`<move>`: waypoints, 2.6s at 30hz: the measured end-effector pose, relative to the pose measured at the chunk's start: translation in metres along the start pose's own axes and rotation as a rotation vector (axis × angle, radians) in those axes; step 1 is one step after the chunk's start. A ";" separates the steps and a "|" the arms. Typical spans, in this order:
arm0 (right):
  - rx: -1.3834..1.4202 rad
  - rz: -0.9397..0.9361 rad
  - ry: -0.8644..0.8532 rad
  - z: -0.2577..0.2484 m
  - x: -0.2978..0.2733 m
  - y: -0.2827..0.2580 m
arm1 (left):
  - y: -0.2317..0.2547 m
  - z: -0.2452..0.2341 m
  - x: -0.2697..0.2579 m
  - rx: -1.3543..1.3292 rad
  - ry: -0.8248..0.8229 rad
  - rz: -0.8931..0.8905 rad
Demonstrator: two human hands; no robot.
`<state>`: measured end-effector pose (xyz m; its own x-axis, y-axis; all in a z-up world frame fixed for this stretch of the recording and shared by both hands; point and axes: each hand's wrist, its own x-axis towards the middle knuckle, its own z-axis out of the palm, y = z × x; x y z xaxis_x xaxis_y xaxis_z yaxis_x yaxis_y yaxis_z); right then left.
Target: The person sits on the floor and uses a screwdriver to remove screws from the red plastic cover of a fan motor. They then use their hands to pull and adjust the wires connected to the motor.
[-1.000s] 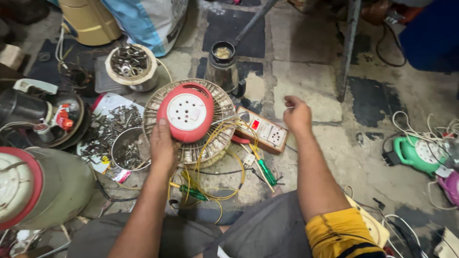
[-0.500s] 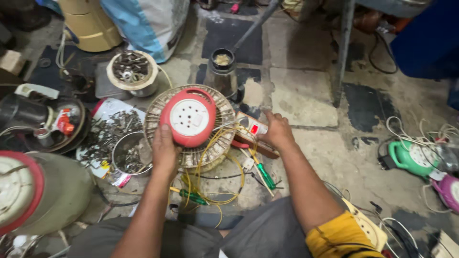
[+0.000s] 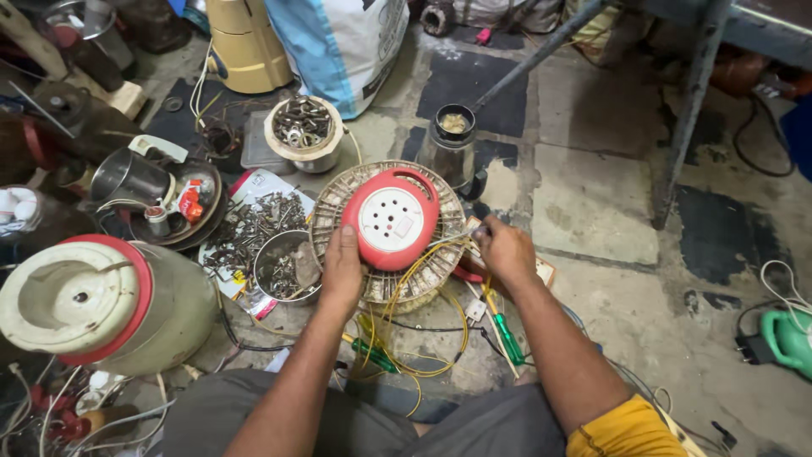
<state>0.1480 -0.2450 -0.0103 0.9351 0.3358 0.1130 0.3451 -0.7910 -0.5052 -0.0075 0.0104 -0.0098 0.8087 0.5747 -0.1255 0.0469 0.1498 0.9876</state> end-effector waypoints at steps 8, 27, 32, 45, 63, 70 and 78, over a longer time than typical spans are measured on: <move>0.235 0.085 0.205 -0.011 0.004 0.001 | 0.012 0.006 -0.001 -0.075 0.055 -0.065; 0.035 -0.462 -0.190 -0.062 -0.080 -0.060 | 0.060 -0.012 -0.063 1.359 -0.181 0.990; -0.071 -0.339 -0.504 -0.090 -0.126 -0.023 | 0.043 -0.042 -0.091 0.889 0.096 0.864; 0.686 0.241 -0.394 0.007 -0.111 -0.049 | -0.026 -0.156 -0.083 0.558 0.134 0.298; 1.216 0.732 -0.310 0.018 -0.148 -0.049 | -0.107 -0.073 -0.076 1.447 -0.735 0.473; 0.694 0.580 -0.229 -0.003 -0.160 -0.056 | -0.108 -0.073 -0.084 1.334 -0.893 0.578; 0.061 0.192 -0.205 -0.044 -0.174 -0.072 | -0.124 -0.068 -0.087 1.395 -0.843 0.547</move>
<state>-0.0358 -0.2693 0.0441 0.9451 0.2839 -0.1617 0.1518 -0.8199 -0.5521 -0.1234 -0.0031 -0.1282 0.9431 -0.3003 -0.1430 -0.2522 -0.9258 0.2815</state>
